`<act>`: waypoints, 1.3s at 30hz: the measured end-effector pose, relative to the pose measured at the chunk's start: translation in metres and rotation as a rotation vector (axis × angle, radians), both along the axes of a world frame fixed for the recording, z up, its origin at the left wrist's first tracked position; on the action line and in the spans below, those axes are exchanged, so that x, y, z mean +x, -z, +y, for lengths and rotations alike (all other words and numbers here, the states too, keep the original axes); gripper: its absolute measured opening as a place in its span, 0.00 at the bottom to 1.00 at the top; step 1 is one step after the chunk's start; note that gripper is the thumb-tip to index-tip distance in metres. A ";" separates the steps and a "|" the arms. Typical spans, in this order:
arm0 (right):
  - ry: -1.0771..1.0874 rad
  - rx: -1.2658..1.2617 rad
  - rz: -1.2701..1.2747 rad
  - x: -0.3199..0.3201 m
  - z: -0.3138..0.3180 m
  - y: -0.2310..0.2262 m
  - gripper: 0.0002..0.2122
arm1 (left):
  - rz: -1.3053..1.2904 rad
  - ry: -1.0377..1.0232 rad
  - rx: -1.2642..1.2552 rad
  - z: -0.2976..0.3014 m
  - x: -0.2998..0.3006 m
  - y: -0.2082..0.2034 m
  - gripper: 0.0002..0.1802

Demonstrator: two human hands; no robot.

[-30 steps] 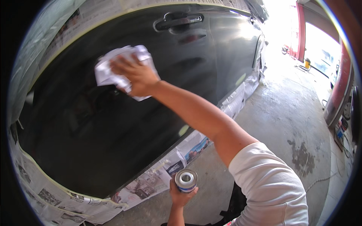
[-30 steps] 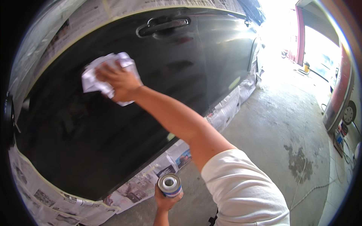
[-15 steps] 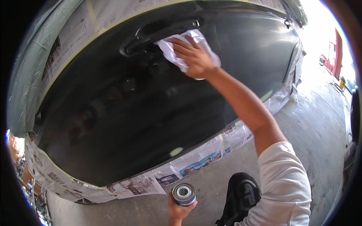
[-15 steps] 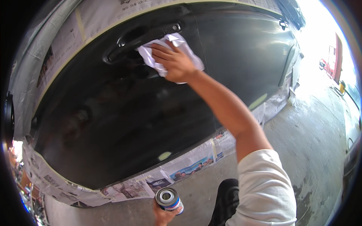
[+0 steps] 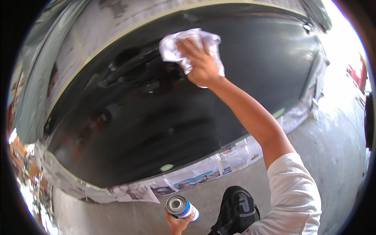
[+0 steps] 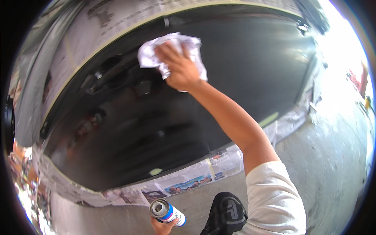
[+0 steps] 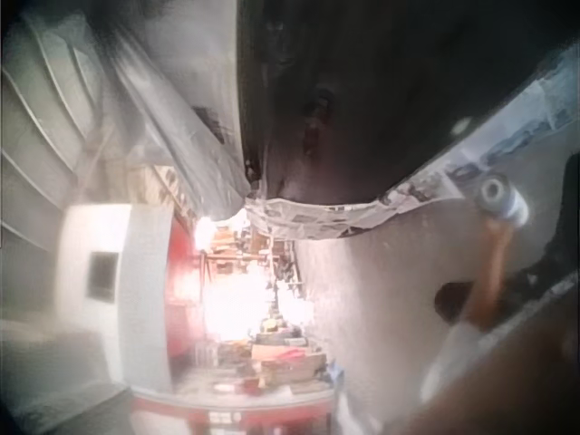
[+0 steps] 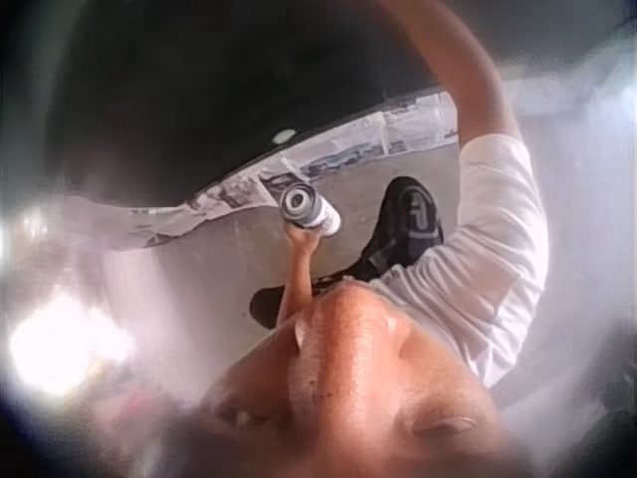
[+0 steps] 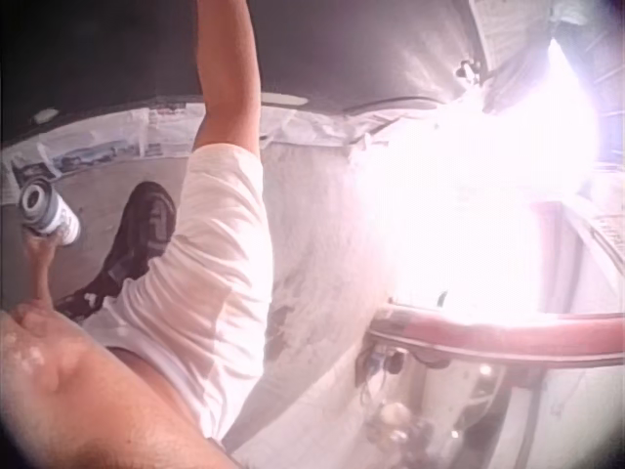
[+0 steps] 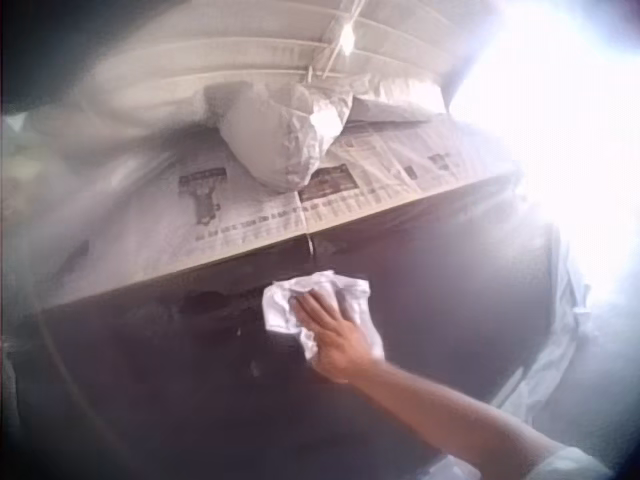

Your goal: The person pours a liquid from a yellow can into a small container, then uses a white cloth to wipe the hood of a black car that is partially covered with newspaper. The person moves around the vehicle to clean different sections of the hood.

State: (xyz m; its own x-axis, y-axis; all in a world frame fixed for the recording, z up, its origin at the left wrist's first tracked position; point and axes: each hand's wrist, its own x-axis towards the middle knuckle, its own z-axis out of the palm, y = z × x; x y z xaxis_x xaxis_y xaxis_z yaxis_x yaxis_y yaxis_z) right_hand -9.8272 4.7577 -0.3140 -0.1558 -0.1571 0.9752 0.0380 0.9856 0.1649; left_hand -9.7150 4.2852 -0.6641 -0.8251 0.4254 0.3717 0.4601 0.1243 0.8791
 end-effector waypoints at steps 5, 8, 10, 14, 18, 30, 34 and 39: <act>0.032 -0.049 0.136 -0.026 -0.048 -0.048 0.25 | 0.026 -0.035 -0.009 -0.023 0.016 -0.047 0.50; 0.149 0.092 0.095 -0.031 -0.078 -0.070 0.22 | 0.026 -0.004 0.025 -0.031 -0.002 -0.029 0.51; 0.115 0.171 0.047 -0.050 -0.121 -0.068 0.22 | -0.034 0.011 0.049 -0.039 -0.011 -0.035 0.51; 0.157 0.226 0.004 -0.122 -0.242 -0.058 0.25 | -0.121 0.065 0.127 -0.074 -0.053 0.006 0.54; 0.079 0.280 0.013 -0.218 -0.380 -0.049 0.32 | 0.022 0.056 0.021 -0.122 -0.099 0.015 0.58; 0.004 0.180 -0.458 -0.382 -0.639 -0.104 0.30 | -0.003 -0.043 0.006 -0.189 -0.198 0.105 0.57; 0.018 0.057 -0.508 -0.331 -0.526 -0.133 0.32 | -0.019 0.037 -0.060 -0.198 -0.207 0.110 0.56; 0.133 0.006 -0.500 -0.230 -0.375 -0.154 0.35 | 0.021 0.144 0.007 -0.176 -0.204 0.112 0.56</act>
